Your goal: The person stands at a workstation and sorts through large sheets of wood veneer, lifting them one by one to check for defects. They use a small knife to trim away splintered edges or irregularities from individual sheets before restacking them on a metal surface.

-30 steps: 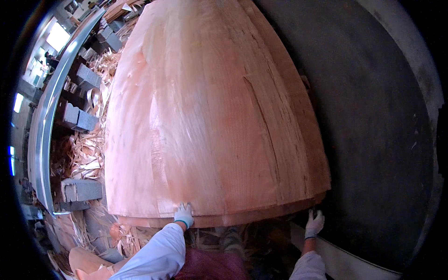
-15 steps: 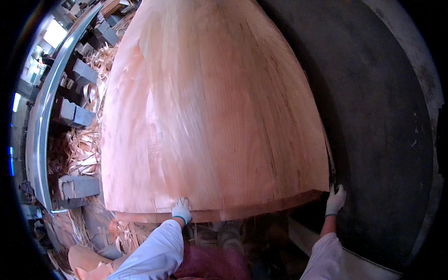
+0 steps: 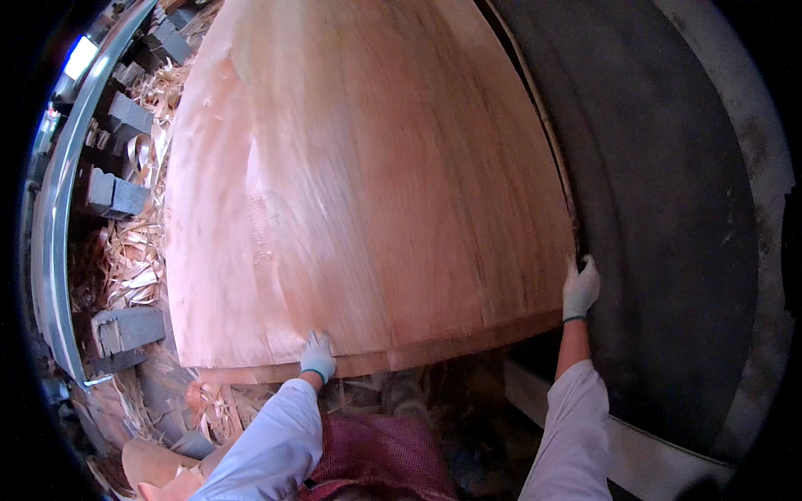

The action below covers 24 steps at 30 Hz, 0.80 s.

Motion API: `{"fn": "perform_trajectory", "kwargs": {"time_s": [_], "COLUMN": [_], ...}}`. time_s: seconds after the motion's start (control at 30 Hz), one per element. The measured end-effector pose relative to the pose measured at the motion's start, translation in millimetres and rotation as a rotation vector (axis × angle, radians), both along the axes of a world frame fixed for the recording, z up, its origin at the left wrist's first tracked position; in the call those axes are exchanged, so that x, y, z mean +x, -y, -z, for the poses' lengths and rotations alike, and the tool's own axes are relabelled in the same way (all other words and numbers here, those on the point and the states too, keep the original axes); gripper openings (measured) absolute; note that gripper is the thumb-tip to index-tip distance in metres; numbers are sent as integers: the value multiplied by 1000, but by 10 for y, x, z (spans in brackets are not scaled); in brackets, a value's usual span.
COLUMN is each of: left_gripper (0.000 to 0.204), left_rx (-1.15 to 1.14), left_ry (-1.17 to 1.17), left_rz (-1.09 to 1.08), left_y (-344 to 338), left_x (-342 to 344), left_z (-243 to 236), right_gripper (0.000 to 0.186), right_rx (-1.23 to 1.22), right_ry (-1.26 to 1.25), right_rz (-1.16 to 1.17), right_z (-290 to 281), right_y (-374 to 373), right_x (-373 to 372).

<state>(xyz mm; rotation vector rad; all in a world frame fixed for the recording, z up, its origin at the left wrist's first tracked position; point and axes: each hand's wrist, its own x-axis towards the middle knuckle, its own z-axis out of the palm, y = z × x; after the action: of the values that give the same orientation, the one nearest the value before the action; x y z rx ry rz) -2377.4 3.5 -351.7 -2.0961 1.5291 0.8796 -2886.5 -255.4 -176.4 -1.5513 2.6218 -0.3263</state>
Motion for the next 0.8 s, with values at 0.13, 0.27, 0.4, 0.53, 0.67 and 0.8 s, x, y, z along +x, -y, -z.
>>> {"fn": "perform_trajectory", "kwargs": {"time_s": [0.13,0.27,0.4,0.53,0.67,0.8], "left_gripper": [41,32,35,45,61,62], "left_rx": [-105,-245,-285,-107,-249,-332], "left_ry": [-182,-164,-298,-558,-928,-1398], "left_rz": [5,-130,-229,-303,-410,-798], "left_y": [-21,-312,-420,-532,-183,480], "left_x": [127,328,498,849,1078,1337], "left_z": [-162,-422,-749,-981,-1618,-2875], "right_gripper": [46,51,53,42,34,27], "right_rx": [51,234,109,133,-14,-61], "right_ry": [25,107,182,444,763,833], "right_rz": [-102,-148,-133,-181,-236,-443], "right_z": [-36,-35,-50,-452,-869,-1540], "right_y": [-477,-1111,-1425,-1399,-1669,-2364], "right_x": [451,1076,1602,2706,3920,5361]}}
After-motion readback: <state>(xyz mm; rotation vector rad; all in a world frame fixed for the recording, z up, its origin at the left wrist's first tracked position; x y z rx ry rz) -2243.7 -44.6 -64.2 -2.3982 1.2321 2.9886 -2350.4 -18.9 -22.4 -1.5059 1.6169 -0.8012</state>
